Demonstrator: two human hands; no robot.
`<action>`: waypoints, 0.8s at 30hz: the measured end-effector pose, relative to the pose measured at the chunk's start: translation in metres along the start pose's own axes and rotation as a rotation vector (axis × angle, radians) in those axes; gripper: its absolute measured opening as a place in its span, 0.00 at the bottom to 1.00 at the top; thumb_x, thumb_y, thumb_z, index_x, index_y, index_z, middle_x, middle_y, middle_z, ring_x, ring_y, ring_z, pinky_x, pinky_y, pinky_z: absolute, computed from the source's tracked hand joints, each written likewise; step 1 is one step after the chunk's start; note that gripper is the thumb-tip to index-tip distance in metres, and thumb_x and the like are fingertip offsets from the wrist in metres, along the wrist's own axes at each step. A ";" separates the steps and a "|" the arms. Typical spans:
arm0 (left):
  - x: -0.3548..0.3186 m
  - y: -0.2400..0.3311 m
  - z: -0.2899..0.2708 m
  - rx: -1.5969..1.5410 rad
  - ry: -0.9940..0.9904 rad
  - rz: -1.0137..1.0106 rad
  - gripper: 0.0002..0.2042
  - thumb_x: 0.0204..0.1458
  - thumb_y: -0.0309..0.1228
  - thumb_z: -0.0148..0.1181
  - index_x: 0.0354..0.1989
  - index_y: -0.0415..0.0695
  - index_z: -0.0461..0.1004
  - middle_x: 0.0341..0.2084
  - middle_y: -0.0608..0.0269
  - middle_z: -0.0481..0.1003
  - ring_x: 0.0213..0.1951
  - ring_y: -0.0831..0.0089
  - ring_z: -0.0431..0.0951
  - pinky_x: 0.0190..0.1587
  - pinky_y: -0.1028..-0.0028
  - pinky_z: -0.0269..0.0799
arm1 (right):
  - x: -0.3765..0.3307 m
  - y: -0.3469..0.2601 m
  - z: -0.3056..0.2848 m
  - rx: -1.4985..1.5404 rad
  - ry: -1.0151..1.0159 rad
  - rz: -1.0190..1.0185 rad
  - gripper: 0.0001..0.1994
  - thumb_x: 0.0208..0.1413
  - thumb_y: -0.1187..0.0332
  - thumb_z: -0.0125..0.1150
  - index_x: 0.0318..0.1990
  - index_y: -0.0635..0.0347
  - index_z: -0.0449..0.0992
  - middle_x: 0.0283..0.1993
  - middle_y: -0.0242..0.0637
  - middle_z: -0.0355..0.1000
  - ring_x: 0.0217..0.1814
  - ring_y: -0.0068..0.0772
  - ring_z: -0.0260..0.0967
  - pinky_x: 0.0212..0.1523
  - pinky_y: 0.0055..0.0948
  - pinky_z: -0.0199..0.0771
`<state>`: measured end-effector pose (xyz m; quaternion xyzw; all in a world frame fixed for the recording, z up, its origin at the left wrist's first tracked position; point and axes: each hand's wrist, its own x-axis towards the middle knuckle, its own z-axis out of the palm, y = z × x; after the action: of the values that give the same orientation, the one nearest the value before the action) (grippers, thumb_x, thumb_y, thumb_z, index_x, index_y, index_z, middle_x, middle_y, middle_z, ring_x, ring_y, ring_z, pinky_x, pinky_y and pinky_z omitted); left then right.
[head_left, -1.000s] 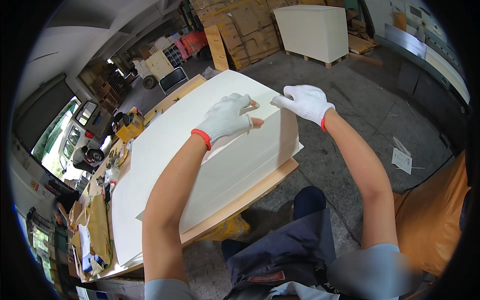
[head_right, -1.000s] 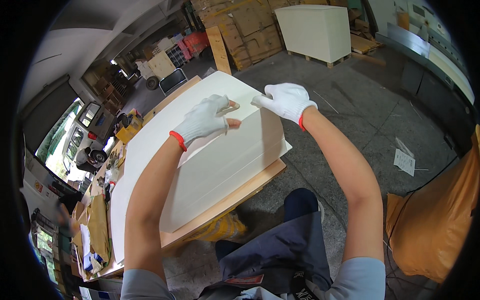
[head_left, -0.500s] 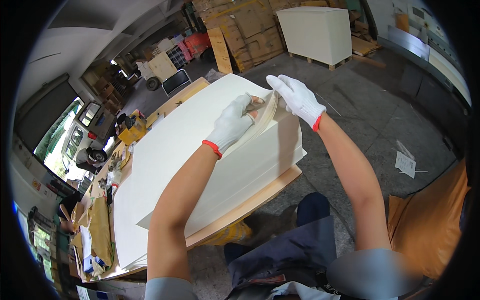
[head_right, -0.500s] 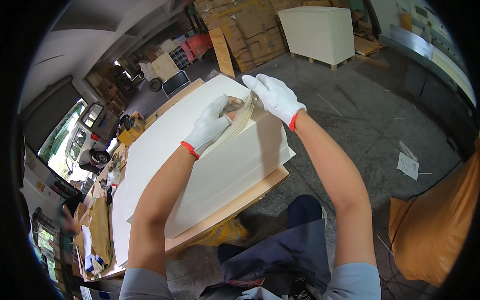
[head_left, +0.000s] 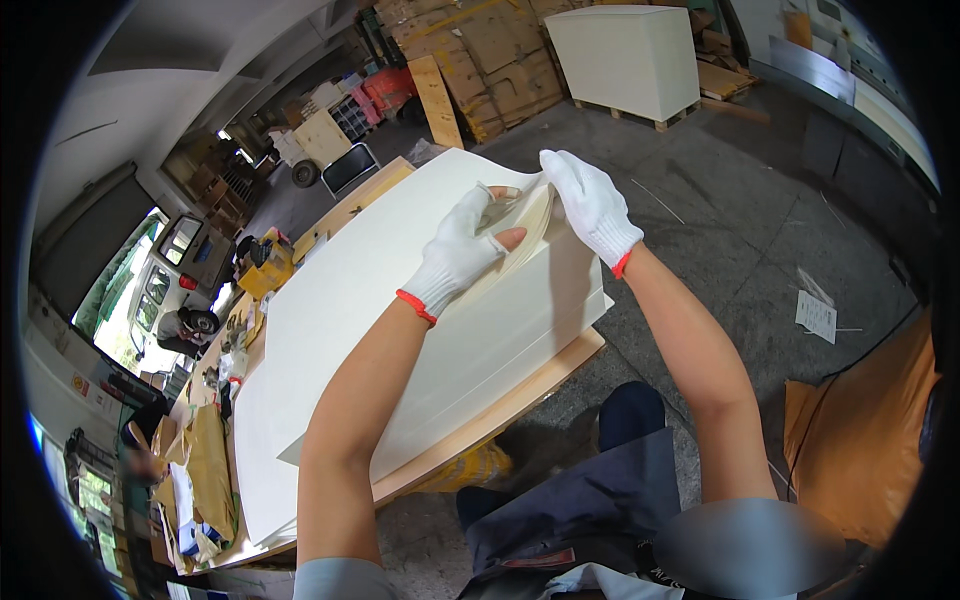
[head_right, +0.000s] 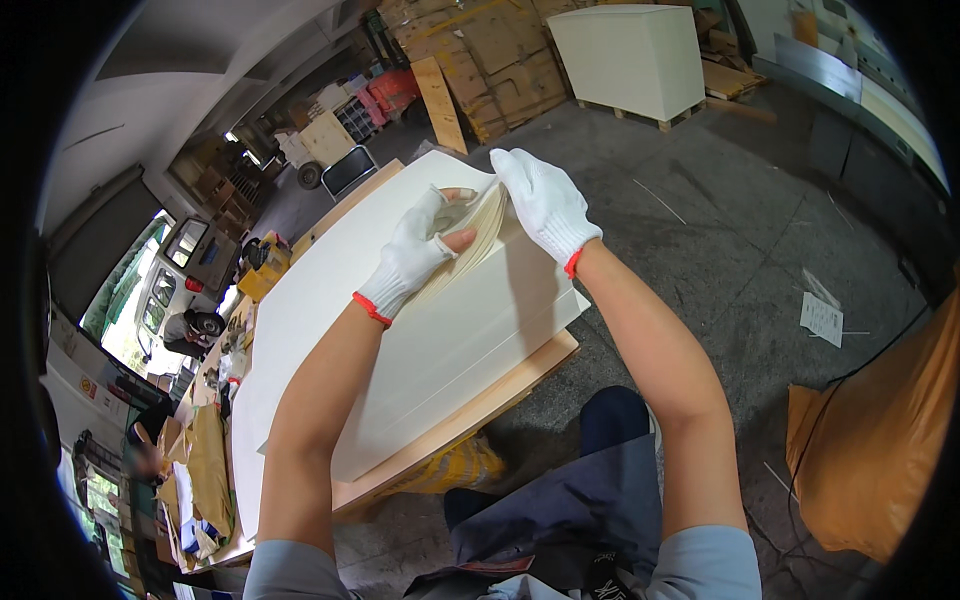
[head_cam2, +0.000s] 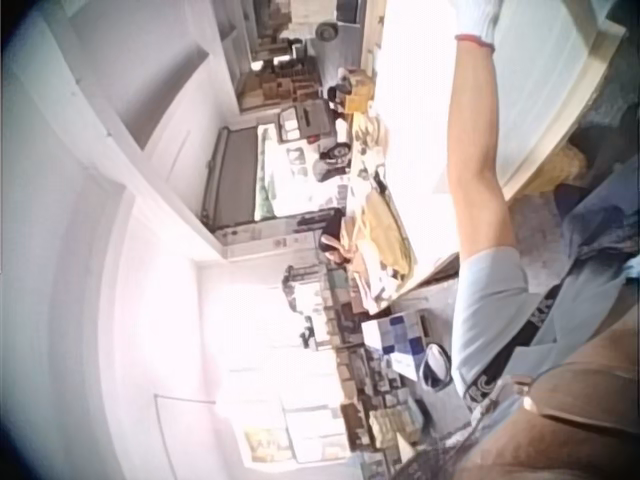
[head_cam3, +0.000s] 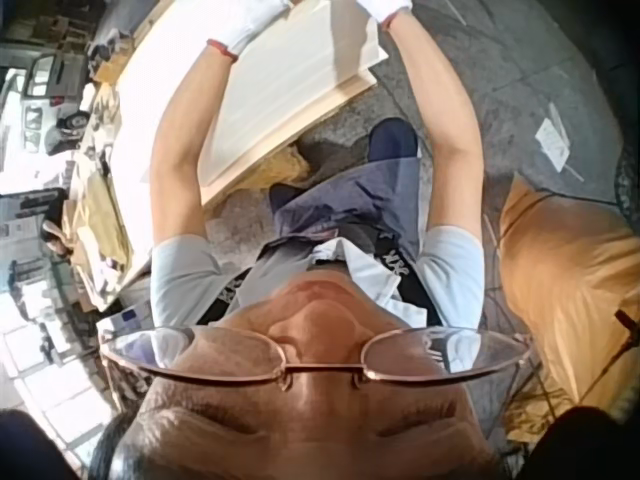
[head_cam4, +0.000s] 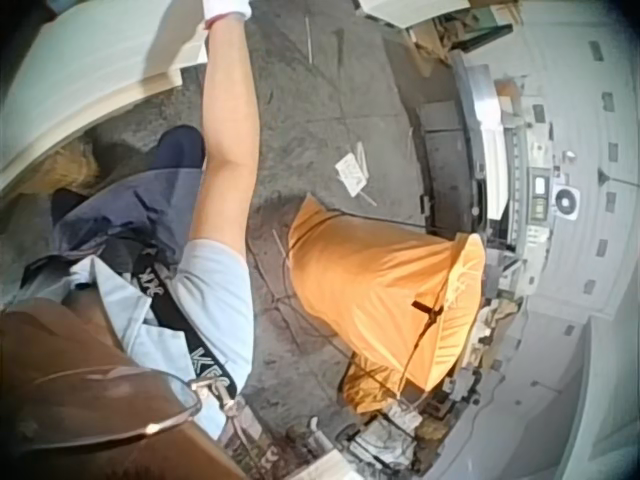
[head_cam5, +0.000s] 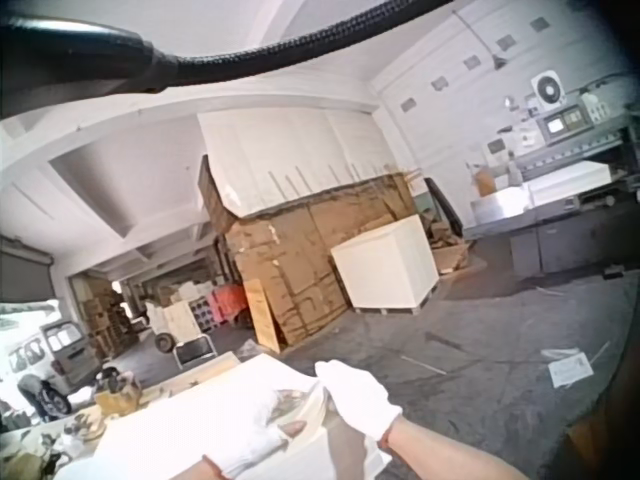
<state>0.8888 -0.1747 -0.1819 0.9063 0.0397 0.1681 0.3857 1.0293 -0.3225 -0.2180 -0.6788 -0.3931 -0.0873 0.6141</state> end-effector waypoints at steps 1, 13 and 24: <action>0.000 0.001 0.000 -0.032 -0.009 -0.013 0.29 0.53 0.32 0.69 0.62 0.38 0.66 0.54 0.51 0.74 0.57 0.66 0.73 0.59 0.67 0.69 | 0.000 0.002 0.000 0.001 0.003 -0.003 0.28 0.68 0.42 0.39 0.39 0.60 0.75 0.39 0.52 0.74 0.46 0.60 0.69 0.47 0.45 0.67; -0.005 0.009 0.003 -0.183 0.056 -0.039 0.25 0.59 0.33 0.61 0.65 0.43 0.66 0.56 0.50 0.75 0.58 0.68 0.73 0.62 0.72 0.65 | 0.000 0.000 -0.003 -0.044 -0.041 0.048 0.30 0.68 0.40 0.38 0.37 0.61 0.72 0.34 0.54 0.72 0.42 0.61 0.69 0.43 0.48 0.66; -0.005 0.019 0.007 0.156 0.003 -0.112 0.22 0.59 0.33 0.64 0.59 0.38 0.68 0.48 0.59 0.76 0.49 0.74 0.73 0.54 0.75 0.67 | -0.002 0.005 0.000 -0.070 -0.011 -0.038 0.27 0.69 0.43 0.37 0.36 0.61 0.70 0.33 0.51 0.71 0.40 0.60 0.69 0.41 0.48 0.66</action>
<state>0.8857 -0.1936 -0.1747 0.9296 0.1038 0.1443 0.3228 1.0313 -0.3228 -0.2232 -0.6928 -0.4059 -0.1088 0.5861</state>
